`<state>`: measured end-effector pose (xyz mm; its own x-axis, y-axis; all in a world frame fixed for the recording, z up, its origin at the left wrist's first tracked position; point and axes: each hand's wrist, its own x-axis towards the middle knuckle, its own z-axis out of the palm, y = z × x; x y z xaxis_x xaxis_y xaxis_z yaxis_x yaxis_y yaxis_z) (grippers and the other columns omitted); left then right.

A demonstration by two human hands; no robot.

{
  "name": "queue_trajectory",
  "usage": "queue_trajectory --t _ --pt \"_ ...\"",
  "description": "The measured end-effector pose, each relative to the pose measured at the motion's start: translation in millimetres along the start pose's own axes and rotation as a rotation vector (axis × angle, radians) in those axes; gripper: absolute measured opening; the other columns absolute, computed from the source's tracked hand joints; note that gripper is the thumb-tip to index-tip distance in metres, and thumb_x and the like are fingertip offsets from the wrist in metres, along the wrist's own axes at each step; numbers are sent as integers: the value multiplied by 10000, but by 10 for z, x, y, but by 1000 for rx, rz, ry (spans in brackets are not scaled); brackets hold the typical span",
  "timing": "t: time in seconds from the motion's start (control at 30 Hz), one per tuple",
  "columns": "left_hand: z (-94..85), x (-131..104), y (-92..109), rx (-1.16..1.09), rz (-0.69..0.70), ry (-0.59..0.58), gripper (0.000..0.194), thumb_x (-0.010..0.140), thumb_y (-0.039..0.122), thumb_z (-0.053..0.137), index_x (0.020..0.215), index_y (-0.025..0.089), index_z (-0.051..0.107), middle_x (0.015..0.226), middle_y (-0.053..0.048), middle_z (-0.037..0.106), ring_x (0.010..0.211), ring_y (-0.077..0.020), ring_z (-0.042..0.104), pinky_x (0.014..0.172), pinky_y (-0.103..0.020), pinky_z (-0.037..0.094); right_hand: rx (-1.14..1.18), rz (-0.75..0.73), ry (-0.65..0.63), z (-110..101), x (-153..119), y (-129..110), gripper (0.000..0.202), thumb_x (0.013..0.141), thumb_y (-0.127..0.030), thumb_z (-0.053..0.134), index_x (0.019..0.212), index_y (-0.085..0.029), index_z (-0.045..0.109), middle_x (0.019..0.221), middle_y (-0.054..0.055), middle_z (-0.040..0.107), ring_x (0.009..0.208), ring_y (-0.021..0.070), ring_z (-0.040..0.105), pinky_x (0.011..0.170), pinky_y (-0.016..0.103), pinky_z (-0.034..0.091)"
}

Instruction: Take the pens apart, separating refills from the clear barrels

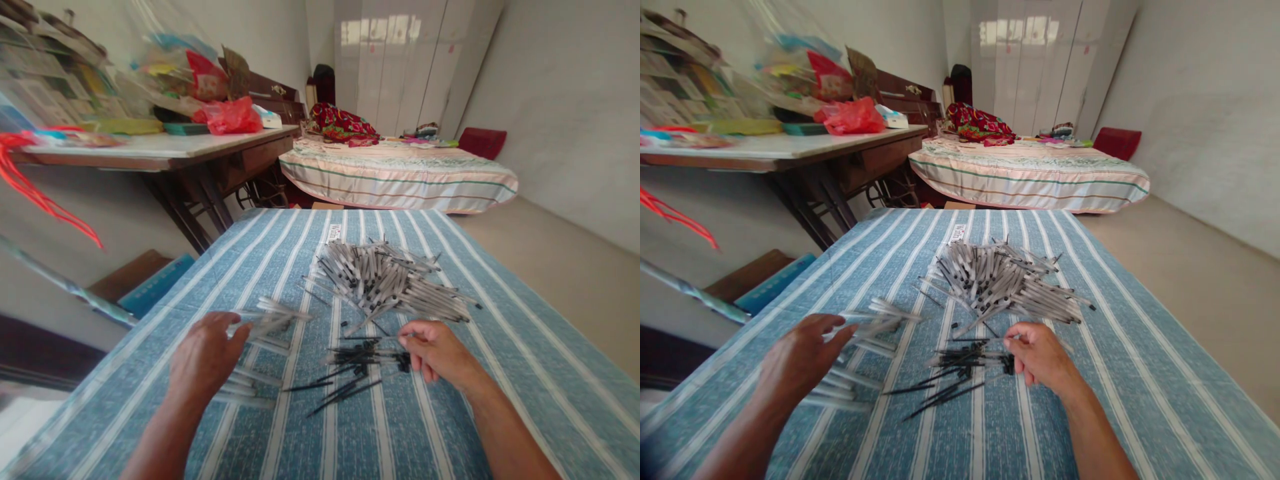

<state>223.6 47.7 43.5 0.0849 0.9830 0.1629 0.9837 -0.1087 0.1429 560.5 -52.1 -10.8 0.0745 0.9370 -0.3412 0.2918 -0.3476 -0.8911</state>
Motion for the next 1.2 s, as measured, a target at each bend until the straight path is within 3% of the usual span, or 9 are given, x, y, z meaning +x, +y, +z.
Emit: queue_trajectory --t 0.1,0.27,0.4,0.53,0.7,0.83,1.0,1.1,1.2 --pt "28 18 328 -133 131 -32 327 796 406 424 895 159 613 900 -76 631 795 -209 584 648 -256 399 -3 -26 28 11 -2 -19 244 766 -396 498 796 -166 575 430 -57 548 259 67 440 274 140 303" --pt "138 67 1122 -336 452 -190 240 803 339 439 806 171 611 800 -42 638 744 -154 580 662 -222 390 -10 -66 44 38 -9 -62 246 766 -404 489 774 -169 561 446 -53 552 281 74 449 294 156 320" --pt "297 120 1737 -291 463 -236 273 788 408 475 872 187 612 769 -43 648 728 -172 595 621 -236 377 5 -69 57 50 7 -63 247 760 -411 492 768 -171 553 441 -60 541 283 74 448 295 154 313" --pt "427 165 2033 -257 427 -229 194 763 300 496 831 168 620 712 -85 653 729 -223 609 617 -275 375 34 -77 61 33 20 -56 235 751 -409 509 757 -178 549 448 -62 539 292 74 453 304 157 318" --pt "351 90 1867 -282 391 -202 181 782 246 445 788 175 612 673 -51 636 667 -179 591 572 -241 349 62 -157 201 40 13 -101 220 765 -378 511 847 -180 562 478 -48 538 317 95 459 331 194 340" --pt "140 -203 1642 -414 371 -159 144 773 258 467 782 189 593 571 10 572 538 -124 525 516 -212 318 -134 -440 429 188 -28 -133 333 767 -306 564 1082 -201 541 582 -11 582 475 142 538 492 261 441" --pt "-108 -640 1490 -612 495 -155 164 790 256 482 685 189 590 596 0 581 546 -115 518 535 -210 365 -253 -731 342 433 -180 -180 241 831 -261 498 1037 -199 608 770 75 648 670 191 601 624 306 469" --pt "-172 -727 1357 -743 564 -157 202 762 334 566 904 199 614 730 -24 623 658 -142 560 624 -218 435 1 -686 314 502 -267 -239 172 816 -265 541 948 -202 632 713 57 654 609 179 602 585 295 476" --pt "-122 -705 1176 -751 566 -122 392 729 325 609 1094 192 553 1063 -92 592 956 -218 544 832 -295 432 483 -535 180 547 -307 -294 163 813 -296 568 931 -188 601 675 36 662 485 144 587 493 268 476"
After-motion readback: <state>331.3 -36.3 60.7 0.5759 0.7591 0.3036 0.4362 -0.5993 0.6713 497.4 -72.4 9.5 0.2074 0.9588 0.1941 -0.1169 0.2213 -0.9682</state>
